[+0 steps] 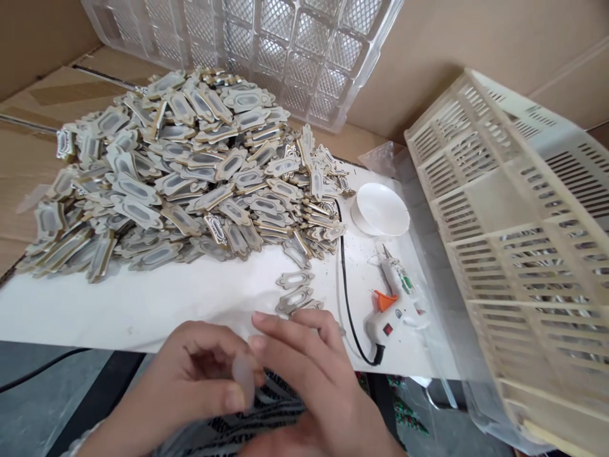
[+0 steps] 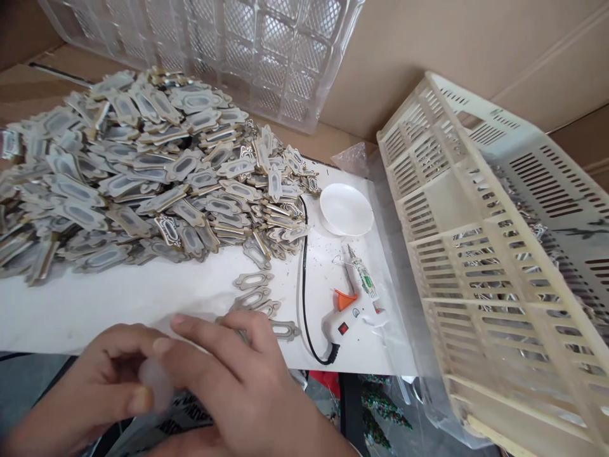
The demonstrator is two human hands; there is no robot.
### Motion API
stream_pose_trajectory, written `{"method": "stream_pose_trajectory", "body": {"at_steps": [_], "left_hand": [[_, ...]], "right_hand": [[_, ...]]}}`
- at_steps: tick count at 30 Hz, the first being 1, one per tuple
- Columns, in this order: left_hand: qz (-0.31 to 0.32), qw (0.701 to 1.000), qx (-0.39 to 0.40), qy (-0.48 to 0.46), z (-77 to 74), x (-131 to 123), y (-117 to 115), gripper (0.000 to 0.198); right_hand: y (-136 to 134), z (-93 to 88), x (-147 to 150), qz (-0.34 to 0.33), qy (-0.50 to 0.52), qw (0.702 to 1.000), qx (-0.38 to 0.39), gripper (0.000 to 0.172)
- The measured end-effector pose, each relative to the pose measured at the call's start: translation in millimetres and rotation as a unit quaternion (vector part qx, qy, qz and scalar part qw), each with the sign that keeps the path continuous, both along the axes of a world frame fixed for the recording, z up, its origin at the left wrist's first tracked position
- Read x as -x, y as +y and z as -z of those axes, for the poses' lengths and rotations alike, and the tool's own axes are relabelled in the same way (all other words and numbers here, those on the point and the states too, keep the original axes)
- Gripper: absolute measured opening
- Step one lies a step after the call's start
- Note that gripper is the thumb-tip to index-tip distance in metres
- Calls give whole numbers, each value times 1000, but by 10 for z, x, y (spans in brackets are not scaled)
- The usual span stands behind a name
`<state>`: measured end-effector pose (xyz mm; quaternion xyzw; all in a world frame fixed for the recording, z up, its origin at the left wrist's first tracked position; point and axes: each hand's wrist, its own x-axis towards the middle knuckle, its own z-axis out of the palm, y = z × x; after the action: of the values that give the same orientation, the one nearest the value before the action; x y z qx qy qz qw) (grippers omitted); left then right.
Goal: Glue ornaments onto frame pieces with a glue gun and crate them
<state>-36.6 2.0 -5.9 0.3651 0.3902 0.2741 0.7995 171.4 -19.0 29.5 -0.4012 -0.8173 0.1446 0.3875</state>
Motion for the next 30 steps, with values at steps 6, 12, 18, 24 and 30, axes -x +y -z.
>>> {"method": "stream_pose_trajectory", "body": {"at_steps": [6,12,18,24,30], "left_hand": [[44,996,44,-57,46,-192,-28,43],[19,995,75,-61,24,-268,-42,43],[28,988,127,-83,-99,-390,-19,44],[24,983,149,-106,-47,-412,-39,44],[45,991,107,-66,-127,-457,-3,51]], "right_hand": [[-40,-20,-36,18,-31,999,10,36],[-65,2,-88,36,-10,999,-1,30],[-69,49,-81,63,17,997,-30,23],[-89,84,-97,58,41,997,-13,36],[-176,90,-183,58,19,998,15,24]]}}
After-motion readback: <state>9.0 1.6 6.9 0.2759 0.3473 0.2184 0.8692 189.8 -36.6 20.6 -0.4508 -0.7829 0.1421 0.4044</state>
